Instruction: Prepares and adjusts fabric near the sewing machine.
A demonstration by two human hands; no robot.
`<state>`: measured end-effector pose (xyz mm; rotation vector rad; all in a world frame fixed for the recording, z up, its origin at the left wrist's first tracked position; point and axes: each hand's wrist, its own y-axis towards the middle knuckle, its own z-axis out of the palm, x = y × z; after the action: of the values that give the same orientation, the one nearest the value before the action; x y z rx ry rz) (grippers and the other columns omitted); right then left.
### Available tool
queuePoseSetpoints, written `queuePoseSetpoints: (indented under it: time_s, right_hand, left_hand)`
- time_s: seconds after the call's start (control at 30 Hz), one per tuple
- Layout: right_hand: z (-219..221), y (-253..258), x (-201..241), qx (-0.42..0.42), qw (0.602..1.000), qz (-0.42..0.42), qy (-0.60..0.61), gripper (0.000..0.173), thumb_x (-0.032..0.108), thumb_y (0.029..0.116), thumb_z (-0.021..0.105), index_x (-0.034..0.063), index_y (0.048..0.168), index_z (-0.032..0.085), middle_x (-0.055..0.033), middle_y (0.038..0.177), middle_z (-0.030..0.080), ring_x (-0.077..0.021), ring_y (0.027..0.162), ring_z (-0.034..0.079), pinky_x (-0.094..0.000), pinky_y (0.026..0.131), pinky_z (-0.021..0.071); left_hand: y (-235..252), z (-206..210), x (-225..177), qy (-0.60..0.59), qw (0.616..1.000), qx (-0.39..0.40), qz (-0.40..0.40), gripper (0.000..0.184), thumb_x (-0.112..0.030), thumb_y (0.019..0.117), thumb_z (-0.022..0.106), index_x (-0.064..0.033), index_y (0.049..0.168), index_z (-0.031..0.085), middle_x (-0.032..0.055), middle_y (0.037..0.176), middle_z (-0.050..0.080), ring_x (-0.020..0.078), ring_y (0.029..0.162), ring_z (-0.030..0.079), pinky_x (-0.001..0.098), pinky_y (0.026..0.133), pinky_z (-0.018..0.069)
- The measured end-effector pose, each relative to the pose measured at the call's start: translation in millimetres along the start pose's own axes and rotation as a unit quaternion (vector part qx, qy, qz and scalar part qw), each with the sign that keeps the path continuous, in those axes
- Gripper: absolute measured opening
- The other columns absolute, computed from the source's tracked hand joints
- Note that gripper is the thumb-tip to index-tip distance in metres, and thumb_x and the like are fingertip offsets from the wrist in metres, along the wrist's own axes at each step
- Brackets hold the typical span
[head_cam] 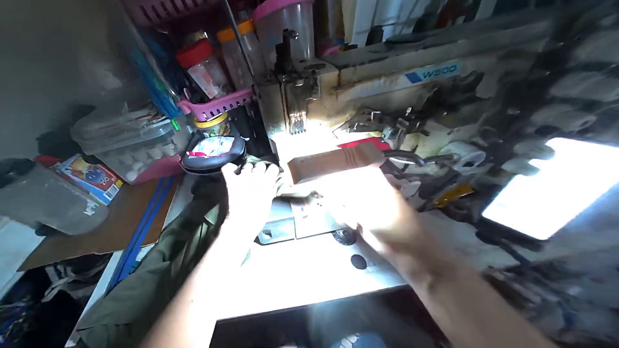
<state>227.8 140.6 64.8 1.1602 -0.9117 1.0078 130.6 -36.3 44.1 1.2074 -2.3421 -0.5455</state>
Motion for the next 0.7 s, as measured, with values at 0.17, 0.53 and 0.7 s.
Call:
queuePoseSetpoints:
  time_s: [0.17, 0.53, 0.7]
  right_hand:
    - [-13, -76, -49, 0.032, 0.983, 0.111, -0.142, 0.017, 0.025, 0.0980, 0.063, 0.0084, 0.098, 0.066, 0.0108, 0.069, 0.055, 0.0021, 0.056, 0.050, -0.0188, 0.053, 0.0458]
    - [-6, -97, -42, 0.003, 0.989, 0.043, -0.145, 0.010, 0.011, 0.0958, 0.065, 0.0017, 0.098, 0.067, 0.0099, 0.079, 0.065, 0.0080, 0.069, 0.058, -0.0130, 0.065, 0.0512]
    - [-6, -112, -48, 0.002, 0.989, 0.040, -0.145, 0.009, 0.006, 0.0952, 0.065, -0.0013, 0.094, 0.069, 0.0090, 0.078, 0.065, 0.0087, 0.072, 0.058, -0.0131, 0.069, 0.0501]
  left_hand:
    - [-56, -9, 1, -0.077, 0.993, -0.014, 0.089, 0.029, -0.013, 0.0794, 0.077, -0.0143, 0.108, 0.077, 0.0075, 0.119, 0.073, 0.0312, 0.113, 0.065, 0.0632, 0.095, 0.0401]
    - [-86, -13, -6, -0.134, 0.988, -0.041, 0.063, 0.021, -0.019, 0.0818, 0.069, -0.0103, 0.098, 0.078, 0.0099, 0.108, 0.075, 0.0337, 0.109, 0.069, 0.0624, 0.098, 0.0468]
    - [-100, -9, -9, -0.094, 0.994, -0.054, 0.028, 0.032, -0.006, 0.0882, 0.054, -0.0166, 0.107, 0.078, 0.0075, 0.112, 0.076, 0.0316, 0.111, 0.069, 0.0621, 0.102, 0.0407]
